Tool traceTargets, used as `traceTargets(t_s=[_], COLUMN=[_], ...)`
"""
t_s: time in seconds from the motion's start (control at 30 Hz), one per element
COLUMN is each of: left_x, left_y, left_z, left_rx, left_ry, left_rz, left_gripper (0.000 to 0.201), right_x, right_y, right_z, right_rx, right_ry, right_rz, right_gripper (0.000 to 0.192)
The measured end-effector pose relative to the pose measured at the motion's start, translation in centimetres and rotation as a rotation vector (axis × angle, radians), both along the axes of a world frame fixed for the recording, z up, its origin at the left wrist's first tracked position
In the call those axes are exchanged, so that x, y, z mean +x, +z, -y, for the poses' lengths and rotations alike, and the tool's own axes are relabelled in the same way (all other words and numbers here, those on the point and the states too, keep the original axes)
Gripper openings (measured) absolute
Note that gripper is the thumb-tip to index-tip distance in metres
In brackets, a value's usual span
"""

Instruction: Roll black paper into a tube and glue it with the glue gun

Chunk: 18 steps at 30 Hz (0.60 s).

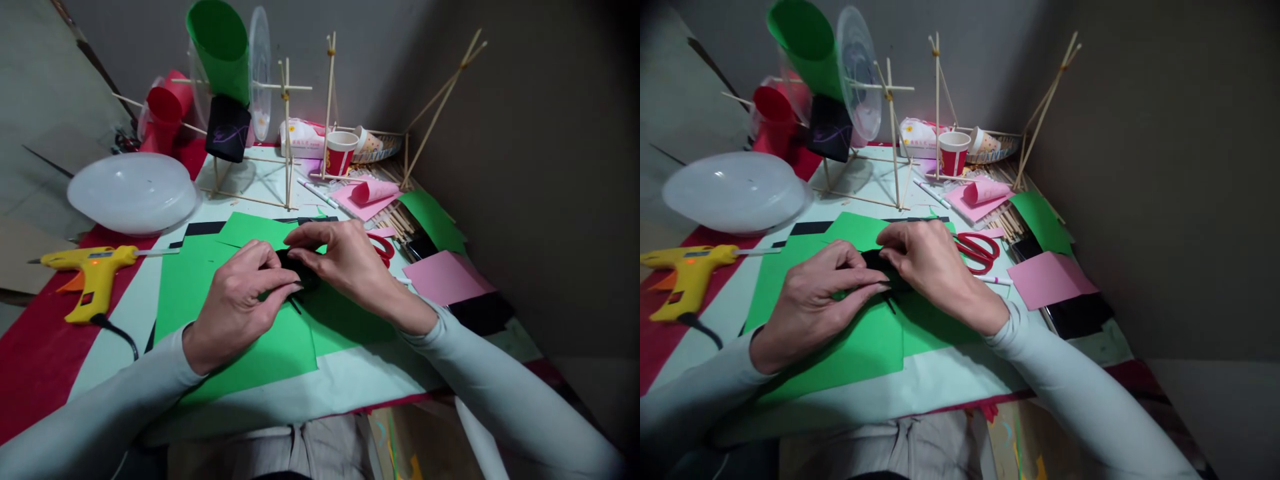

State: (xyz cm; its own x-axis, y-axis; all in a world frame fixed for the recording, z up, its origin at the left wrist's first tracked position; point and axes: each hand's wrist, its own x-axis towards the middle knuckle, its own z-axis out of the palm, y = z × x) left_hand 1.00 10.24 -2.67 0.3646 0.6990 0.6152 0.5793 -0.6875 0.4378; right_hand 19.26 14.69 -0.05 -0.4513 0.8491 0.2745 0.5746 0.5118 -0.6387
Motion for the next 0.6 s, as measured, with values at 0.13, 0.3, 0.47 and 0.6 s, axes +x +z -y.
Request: traceTargets(t_s=[0.13,0.3,0.47,0.6], left_x=[-0.1,-0.1,-0.2,-0.5], left_y=[0.0,-0.1,-0.2,0.1], left_z=[-0.1,-0.1,-0.1,-0.3], left_rx=[0.001,0.016,0.031,0.021], left_ry=[-0.010,-0.025,-0.037,-0.062], left_rz=[0.007,0.009,0.007,0.010], left_gripper=[0.012,0.012,0.009,0.009], right_x=[-0.3,-0.4,1.1,3.2], right_y=[-0.3,-1.1,-0.8,-0.1], right_z=[0.5,0.5,-0.5,-1.5], right_rx=[0.032,0.059,-0.133,-0.137], right_ry=[-0.019,-0.079,0.005,-0.053], right_rz=[0.005,-0.053,-0.237,-0.442], right_gripper=[0.015,0.017,0.037,0.034])
